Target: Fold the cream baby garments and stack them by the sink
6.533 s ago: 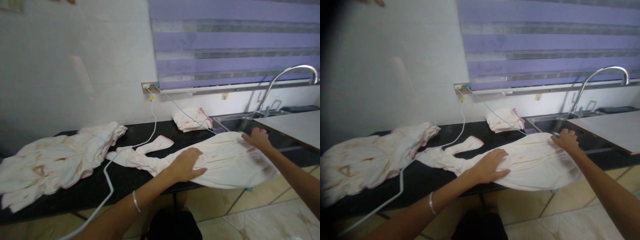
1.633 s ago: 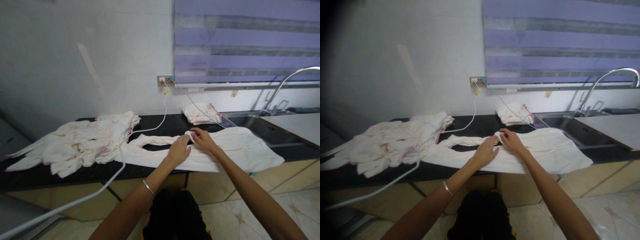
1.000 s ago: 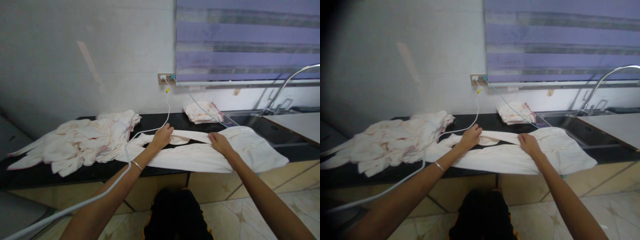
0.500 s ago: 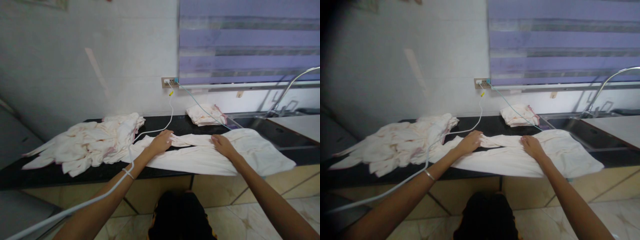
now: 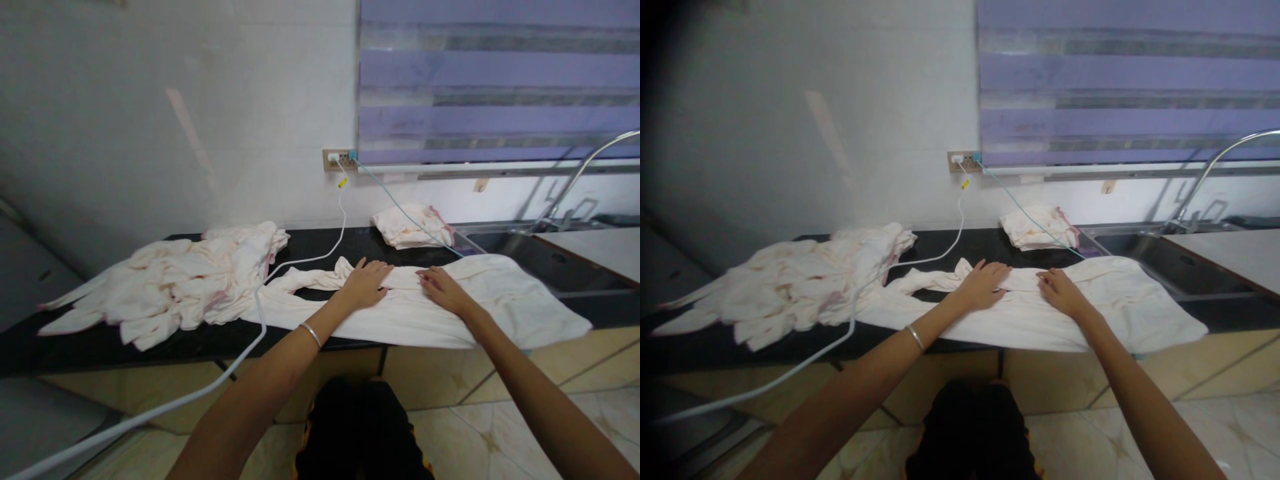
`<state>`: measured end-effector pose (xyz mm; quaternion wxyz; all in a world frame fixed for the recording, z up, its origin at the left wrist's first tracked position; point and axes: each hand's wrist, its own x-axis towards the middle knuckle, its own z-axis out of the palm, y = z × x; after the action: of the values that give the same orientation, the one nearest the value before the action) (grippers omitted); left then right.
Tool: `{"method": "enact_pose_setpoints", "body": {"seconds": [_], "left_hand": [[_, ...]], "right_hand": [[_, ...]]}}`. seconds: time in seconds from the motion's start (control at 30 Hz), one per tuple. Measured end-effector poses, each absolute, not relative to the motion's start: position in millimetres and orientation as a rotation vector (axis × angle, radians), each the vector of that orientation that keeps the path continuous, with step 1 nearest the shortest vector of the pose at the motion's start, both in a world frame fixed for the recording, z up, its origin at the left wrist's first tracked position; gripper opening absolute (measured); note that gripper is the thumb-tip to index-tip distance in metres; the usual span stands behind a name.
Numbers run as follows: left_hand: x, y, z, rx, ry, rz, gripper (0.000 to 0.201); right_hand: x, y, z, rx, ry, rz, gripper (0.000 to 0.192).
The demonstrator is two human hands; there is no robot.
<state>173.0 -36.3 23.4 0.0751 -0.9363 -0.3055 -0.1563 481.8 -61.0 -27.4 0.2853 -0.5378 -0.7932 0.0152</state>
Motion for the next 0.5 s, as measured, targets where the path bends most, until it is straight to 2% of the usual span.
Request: {"method": "enact_pose_setpoints", "body": {"seconds": [0.17,0.37,0.5], "left_hand": [[182.4,-32.2,23.0,-2.79,-1.078,-0.281,0.036],[158.3,-20.6,25.8,-2.717,-1.171,-0.12,0.045],[141.9,-18.6,31.0,-2.681,-1.144,-0.022,0.033]], "right_hand": [[474.6,-65.1,-18.3,-1.5,-2.096,0.104,0.047],[472.7,-65.0,-15.9,-1.484,-2.1,0.101,0.045],[473.1,-61.3,-20.9,-1.563,-2.062,0.041,0.051]]}}
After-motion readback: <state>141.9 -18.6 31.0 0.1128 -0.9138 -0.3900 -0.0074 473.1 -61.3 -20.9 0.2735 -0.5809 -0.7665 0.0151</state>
